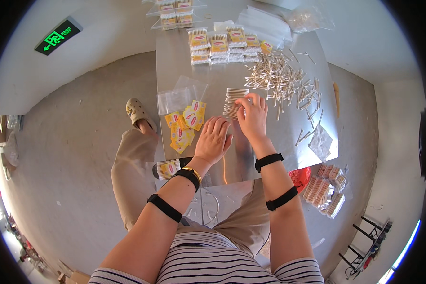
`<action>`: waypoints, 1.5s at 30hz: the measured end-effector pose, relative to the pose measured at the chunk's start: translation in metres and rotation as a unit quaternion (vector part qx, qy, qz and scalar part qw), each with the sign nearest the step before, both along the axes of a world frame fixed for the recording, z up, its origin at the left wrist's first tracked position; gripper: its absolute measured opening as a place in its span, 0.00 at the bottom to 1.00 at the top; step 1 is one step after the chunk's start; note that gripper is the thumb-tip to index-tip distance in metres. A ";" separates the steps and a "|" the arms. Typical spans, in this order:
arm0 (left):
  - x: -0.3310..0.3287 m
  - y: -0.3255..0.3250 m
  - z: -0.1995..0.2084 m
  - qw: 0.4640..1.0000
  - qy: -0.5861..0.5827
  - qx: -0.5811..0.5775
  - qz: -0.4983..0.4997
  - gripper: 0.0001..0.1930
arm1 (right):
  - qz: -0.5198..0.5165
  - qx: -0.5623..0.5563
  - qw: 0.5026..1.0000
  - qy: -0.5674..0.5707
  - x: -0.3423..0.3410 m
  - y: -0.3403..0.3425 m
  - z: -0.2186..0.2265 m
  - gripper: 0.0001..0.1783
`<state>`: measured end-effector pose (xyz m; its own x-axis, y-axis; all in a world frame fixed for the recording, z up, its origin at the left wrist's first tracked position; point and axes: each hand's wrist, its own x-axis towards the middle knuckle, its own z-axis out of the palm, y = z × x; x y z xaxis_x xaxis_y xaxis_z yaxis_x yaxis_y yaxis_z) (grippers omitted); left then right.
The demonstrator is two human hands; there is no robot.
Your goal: Packing loose cotton swabs into small plastic bags and arranging them.
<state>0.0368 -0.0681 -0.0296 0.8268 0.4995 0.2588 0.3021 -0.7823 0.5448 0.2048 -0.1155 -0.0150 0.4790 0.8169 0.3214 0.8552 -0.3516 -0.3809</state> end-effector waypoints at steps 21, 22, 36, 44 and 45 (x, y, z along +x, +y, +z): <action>-0.002 -0.001 -0.002 0.999 -0.028 -0.029 0.003 0.25 | 0.003 -0.021 0.999 0.031 -0.004 -0.006 0.002 0.11; -0.002 0.000 -0.002 0.999 -0.030 -0.030 0.003 0.26 | 0.002 -0.020 0.999 0.030 -0.005 -0.008 0.002 0.11; 0.011 0.010 0.005 0.975 0.183 0.113 -0.054 0.38 | -0.083 0.047 0.986 0.137 -0.011 -0.055 0.008 0.16; -0.007 -0.009 0.006 0.973 0.178 0.133 -0.060 0.39 | -0.138 0.074 0.968 0.195 -0.042 -0.105 0.009 0.18; -0.009 -0.012 0.005 0.973 0.177 0.134 -0.057 0.39 | -0.135 0.082 0.967 0.201 -0.047 -0.109 0.009 0.17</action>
<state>0.0279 -0.0804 -0.0242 0.9340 0.3527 0.0565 0.3363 -0.9216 0.1938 0.1582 -0.2247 -0.0065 0.7808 0.5986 0.1789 0.5113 -0.4478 -0.7335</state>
